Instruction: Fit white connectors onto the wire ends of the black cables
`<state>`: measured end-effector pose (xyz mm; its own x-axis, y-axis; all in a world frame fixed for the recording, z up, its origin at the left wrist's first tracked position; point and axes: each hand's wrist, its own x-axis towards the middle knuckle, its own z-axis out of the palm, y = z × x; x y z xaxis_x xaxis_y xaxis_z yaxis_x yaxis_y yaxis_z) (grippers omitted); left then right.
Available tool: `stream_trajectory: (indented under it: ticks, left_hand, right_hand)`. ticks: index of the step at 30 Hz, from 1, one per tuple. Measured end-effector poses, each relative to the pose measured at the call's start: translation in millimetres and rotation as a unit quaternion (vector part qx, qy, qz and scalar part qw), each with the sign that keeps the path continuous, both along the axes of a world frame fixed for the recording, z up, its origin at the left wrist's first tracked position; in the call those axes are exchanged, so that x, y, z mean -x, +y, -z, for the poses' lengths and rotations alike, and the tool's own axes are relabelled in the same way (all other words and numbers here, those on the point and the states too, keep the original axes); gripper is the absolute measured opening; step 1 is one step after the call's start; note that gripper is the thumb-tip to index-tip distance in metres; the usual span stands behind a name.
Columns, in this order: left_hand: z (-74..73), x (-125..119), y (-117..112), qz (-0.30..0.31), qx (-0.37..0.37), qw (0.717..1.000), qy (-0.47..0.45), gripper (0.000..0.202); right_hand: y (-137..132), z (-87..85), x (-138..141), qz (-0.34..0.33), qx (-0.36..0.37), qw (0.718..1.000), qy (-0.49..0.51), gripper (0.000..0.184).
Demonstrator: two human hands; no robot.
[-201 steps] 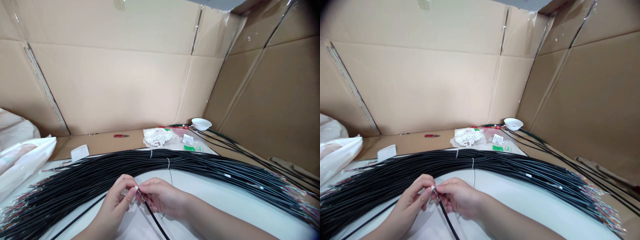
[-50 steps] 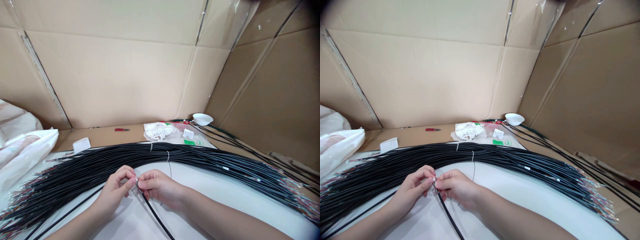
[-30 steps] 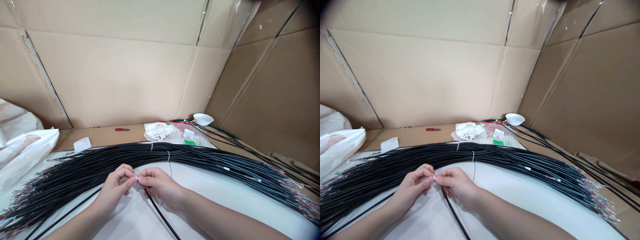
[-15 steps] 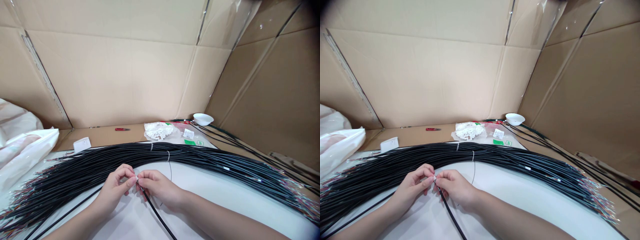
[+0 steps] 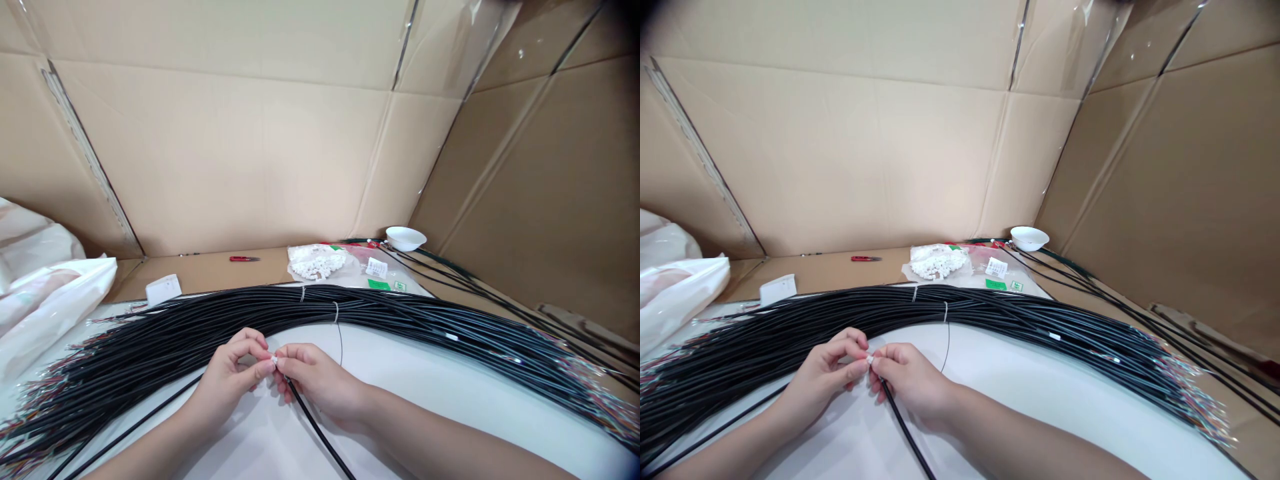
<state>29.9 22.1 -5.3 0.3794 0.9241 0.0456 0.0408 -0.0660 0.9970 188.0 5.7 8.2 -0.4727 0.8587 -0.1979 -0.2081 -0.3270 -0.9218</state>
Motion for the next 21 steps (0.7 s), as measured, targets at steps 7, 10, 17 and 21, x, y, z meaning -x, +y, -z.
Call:
stream_trajectory:
  ticks: [7,10,17,21]
  left_hand:
    - [1.1,-0.9,0.2,-0.007,-0.008,1.0,0.0,0.016]
    - [-0.1,-1.1,0.0,-0.01,0.003,1.0,0.004,0.017]
    - [-2.7,-1.8,-0.7,-0.011,0.06,0.998,-0.023,0.017]
    - [-4.1,-1.8,-0.9,-0.007,0.066,0.997,-0.031,0.016]
  right_hand:
    - [2.2,0.6,-0.4,0.014,0.011,1.0,0.017,0.02]
    - [4.3,3.3,-1.3,0.029,0.024,0.998,0.042,0.021]
    - [6.7,7.0,-2.3,0.095,0.008,0.995,0.034,0.02]
    - [5.6,4.0,-3.0,0.128,-0.063,0.99,-0.016,0.019]
